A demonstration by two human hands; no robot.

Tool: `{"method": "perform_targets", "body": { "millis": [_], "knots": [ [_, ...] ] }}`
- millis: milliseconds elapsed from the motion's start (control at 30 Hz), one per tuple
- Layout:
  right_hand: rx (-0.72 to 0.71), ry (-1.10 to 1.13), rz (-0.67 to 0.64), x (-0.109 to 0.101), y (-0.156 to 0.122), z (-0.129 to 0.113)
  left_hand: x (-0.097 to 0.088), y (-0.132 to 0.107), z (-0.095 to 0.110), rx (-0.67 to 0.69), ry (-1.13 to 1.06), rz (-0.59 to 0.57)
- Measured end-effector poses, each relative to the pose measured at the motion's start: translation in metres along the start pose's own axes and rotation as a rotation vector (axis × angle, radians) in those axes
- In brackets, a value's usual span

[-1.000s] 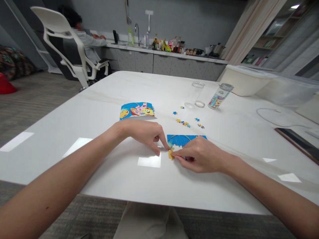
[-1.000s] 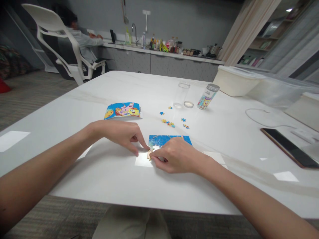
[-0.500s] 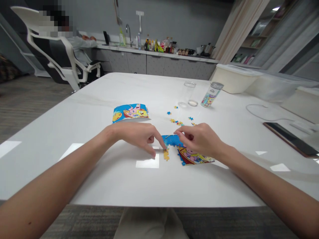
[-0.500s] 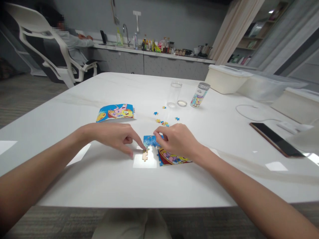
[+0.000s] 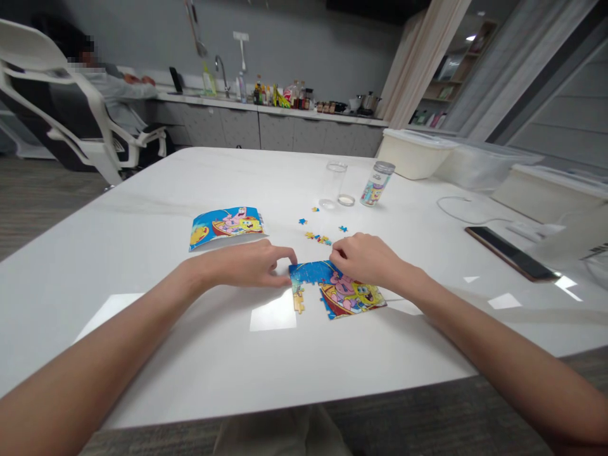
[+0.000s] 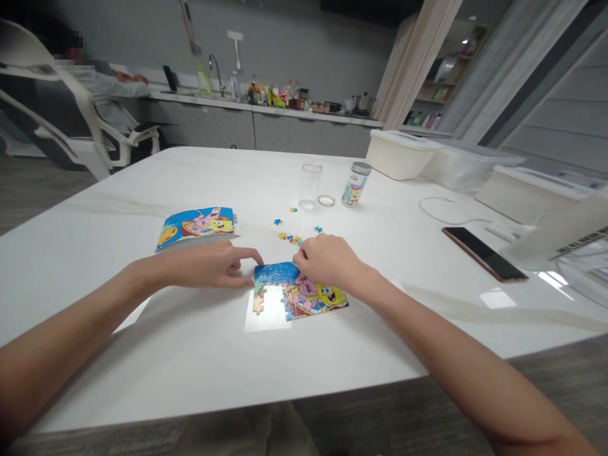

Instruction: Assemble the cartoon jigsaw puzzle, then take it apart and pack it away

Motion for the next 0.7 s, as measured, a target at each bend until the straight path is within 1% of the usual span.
{"method": "perform_targets", "body": {
  "millis": [100, 200, 300, 400, 500, 700],
  "knots": [
    [0.033, -0.033, -0.050, 0.005, 0.000, 0.003, 0.003, 0.001, -0.001, 0.004, -0.006, 0.004],
    [0.024, -0.045, -0.087, 0.008, 0.000, 0.003, 0.005, 0.002, -0.003, 0.001, -0.006, 0.006],
    [0.014, -0.056, -0.094, 0.010, -0.001, 0.003, 0.005, 0.003, -0.003, 0.001, -0.009, 0.007],
    [0.002, -0.062, -0.072, 0.009, -0.002, 0.003, 0.004, 0.003, -0.002, 0.002, -0.004, -0.003],
    [0.003, -0.052, -0.020, 0.003, -0.003, 0.002, 0.003, 0.002, 0.000, 0.002, 0.005, -0.019],
    [0.072, -0.025, 0.071, -0.009, 0.000, 0.009, 0.004, 0.001, 0.001, -0.001, 0.001, -0.035]
  ]
}}
Point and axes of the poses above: each hand's wrist, its own y-axis towards the middle knuckle, its own x-axis out of the palm, z = x × y, the point moved 7 cm from there along y, towards the middle knuckle, and after that the axes turned 5 degrees about y, right-handed, at the moved point
